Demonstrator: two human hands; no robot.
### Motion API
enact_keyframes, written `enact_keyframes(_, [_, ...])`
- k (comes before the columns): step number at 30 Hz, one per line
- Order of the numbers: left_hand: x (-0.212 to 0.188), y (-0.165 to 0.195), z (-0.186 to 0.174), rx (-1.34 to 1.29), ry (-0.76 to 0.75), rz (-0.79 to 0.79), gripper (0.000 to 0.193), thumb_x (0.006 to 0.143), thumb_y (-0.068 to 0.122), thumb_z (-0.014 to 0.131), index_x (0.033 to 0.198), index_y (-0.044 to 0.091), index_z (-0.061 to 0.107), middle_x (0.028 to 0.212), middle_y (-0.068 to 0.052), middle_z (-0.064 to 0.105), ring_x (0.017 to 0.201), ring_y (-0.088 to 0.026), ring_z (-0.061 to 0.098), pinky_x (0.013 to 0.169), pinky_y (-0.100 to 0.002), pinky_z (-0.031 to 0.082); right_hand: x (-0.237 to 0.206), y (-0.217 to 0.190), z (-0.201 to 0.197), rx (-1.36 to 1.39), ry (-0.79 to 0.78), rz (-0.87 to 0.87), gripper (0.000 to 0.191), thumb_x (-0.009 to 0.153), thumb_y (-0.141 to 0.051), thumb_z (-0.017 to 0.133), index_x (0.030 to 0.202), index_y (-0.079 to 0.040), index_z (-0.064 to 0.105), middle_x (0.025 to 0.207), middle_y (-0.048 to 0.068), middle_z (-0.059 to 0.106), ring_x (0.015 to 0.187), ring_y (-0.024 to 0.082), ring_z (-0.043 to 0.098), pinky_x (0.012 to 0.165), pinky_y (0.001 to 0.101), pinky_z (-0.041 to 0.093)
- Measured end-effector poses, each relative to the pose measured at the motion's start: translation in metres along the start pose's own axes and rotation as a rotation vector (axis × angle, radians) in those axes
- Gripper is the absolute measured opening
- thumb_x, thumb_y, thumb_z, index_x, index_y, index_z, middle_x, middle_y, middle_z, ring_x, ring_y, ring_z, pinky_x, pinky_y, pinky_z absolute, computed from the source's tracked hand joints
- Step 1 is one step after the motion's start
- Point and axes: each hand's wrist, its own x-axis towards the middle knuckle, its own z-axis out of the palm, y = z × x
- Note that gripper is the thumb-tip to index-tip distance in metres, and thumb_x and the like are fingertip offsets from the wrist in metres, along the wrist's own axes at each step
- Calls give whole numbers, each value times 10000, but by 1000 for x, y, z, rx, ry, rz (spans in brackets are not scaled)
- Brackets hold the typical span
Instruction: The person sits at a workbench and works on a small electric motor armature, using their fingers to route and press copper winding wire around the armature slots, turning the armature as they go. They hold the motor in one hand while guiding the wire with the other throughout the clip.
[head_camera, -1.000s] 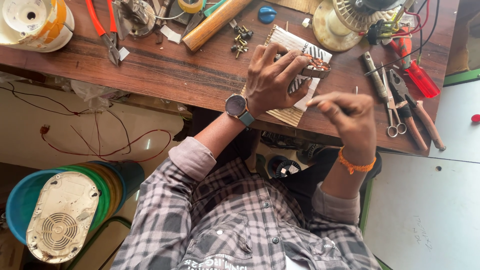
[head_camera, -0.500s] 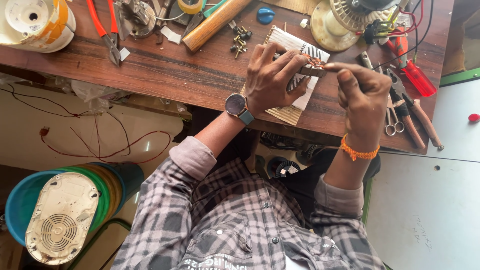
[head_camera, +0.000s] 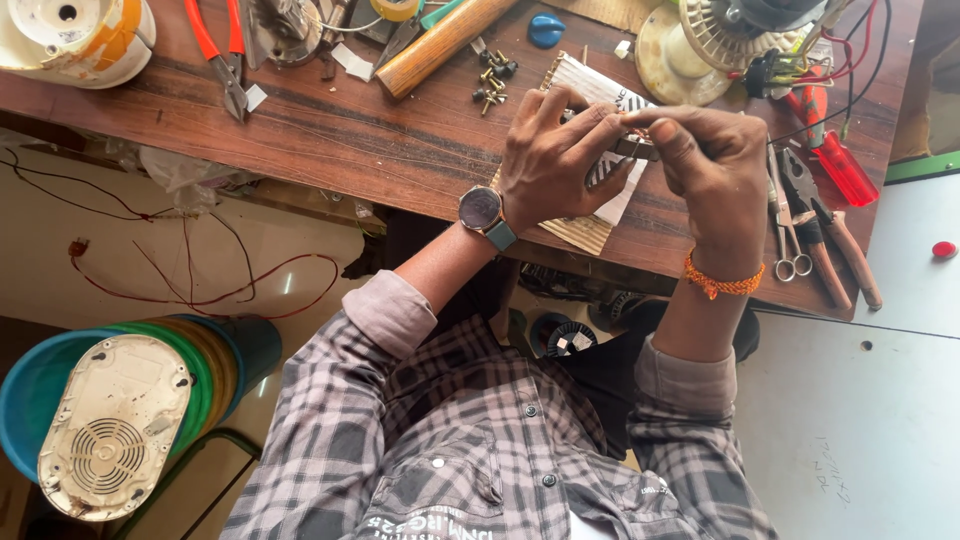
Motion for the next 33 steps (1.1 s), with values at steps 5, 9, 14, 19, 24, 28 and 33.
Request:
enact_keyframes(5, [-1, -1, 1, -7, 6, 5, 358, 885, 381, 773, 1127, 134, 680, 1076, -3, 716, 971, -198, 584, 843, -382, 469, 17, 11, -8, 9, 61, -18, 307, 1073, -263, 692, 1130, 31, 759, 628, -77, 481, 512, -2, 336, 478, 204, 213])
enact_keyframes(9, [-2, -3, 3, -6, 5, 7, 336, 893, 378, 780, 1119, 159, 663, 1069, 9, 719, 969, -191, 586, 847, -368, 467, 34, 28, -12, -142, 94, 53, 261, 1067, -234, 682, 1117, 5, 775, 633, -69, 547, 495, -5, 370, 446, 201, 221])
enact_keyframes(14, [2, -6, 5, -8, -47, 26, 457, 913, 481, 799, 1193, 152, 649, 998, 15, 697, 923, -170, 575, 841, -373, 472, 34, 51, -20, -146, 93, 52, 214, 1062, -184, 673, 1110, -6, 782, 734, -48, 652, 547, -5, 435, 473, 192, 278])
enact_keyframes(19, [22, -21, 4, -52, -201, 206, 485, 950, 474, 785, 1380, 292, 654, 1027, 11, 622, 921, -182, 560, 775, -306, 507, 32, 71, -26, -8, 90, -42, 202, 1066, -153, 651, 1113, 15, 754, 895, -23, 736, 739, -9, 624, 654, 168, 488])
enact_keyframes(24, [32, -27, -1, -209, -316, 163, 491, 847, 338, 868, 1305, 327, 691, 1004, 21, 565, 951, -205, 531, 814, -335, 525, 10, 83, -40, 187, 169, 150, 229, 1053, -182, 650, 1102, 9, 766, 649, -73, 514, 506, -8, 339, 452, 182, 222])
enact_keyframes(28, [28, -28, -6, -400, -345, -25, 534, 749, 247, 929, 1246, 286, 739, 973, 56, 573, 943, -177, 519, 860, -332, 516, -11, 92, -51, 460, 126, 90, 249, 1055, -210, 654, 1049, 20, 749, 600, -73, 465, 484, -1, 332, 449, 183, 233])
enact_keyframes(33, [25, -31, -6, -446, -345, -31, 508, 739, 207, 925, 1209, 257, 739, 1228, 72, 695, 1057, -145, 591, 928, -323, 501, -24, 99, -58, 344, -53, 138, 260, 1049, -217, 652, 1122, 21, 728, 706, -16, 586, 579, 37, 472, 517, 194, 360])
